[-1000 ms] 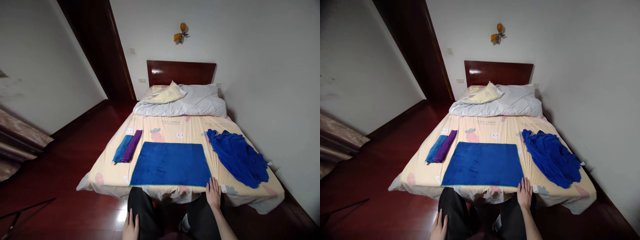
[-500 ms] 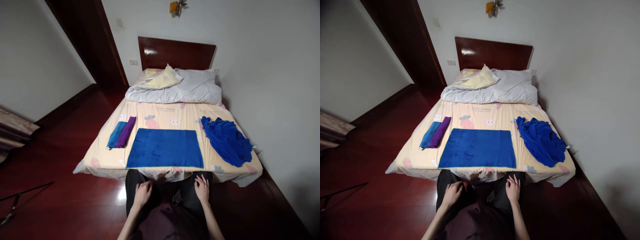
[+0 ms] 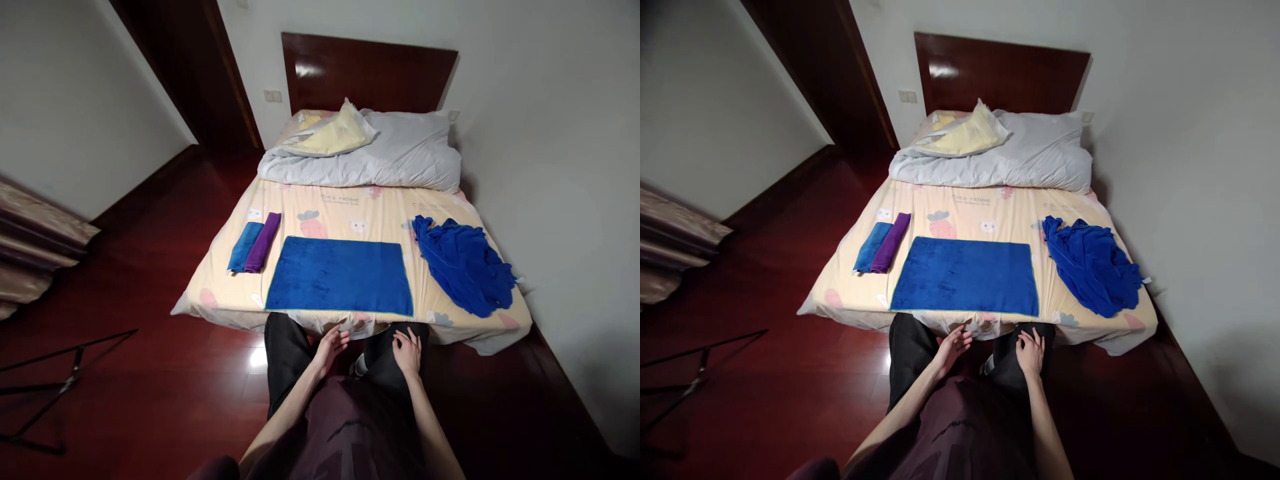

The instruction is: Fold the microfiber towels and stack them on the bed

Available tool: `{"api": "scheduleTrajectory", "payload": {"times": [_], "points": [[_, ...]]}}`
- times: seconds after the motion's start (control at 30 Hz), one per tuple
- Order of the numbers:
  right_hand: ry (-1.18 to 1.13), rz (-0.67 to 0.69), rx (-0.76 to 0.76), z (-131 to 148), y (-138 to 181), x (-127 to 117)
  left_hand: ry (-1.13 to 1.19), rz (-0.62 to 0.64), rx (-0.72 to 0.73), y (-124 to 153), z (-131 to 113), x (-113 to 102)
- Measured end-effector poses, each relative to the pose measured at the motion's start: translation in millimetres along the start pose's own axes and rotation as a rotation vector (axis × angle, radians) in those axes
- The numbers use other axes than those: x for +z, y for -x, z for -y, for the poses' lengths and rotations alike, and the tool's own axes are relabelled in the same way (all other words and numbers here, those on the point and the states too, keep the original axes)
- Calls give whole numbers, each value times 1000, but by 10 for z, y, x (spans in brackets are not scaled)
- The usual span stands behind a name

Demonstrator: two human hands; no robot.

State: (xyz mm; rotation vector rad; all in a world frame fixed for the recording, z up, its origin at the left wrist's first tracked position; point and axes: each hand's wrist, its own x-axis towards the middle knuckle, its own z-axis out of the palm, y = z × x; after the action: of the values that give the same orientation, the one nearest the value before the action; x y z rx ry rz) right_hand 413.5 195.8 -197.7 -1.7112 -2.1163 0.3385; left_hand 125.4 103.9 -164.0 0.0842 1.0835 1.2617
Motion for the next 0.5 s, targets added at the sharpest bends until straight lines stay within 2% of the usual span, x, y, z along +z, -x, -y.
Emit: {"api": "scheduleTrajectory", "payload": {"times": [0.1, 0.2, 0.37, 0.5], "points": [[-1, 10, 18, 34, -5, -19, 228, -37, 12, -170, -106, 62], [-3, 18, 28, 68, -14, -41, 345, -55, 1, -332, -126, 169], [10, 21, 39, 100, -31, -58, 462, -107, -15, -444, -91, 209], [10, 10, 37, 109, -25, -50, 517, -90, -20, -466, -131, 193]]}}
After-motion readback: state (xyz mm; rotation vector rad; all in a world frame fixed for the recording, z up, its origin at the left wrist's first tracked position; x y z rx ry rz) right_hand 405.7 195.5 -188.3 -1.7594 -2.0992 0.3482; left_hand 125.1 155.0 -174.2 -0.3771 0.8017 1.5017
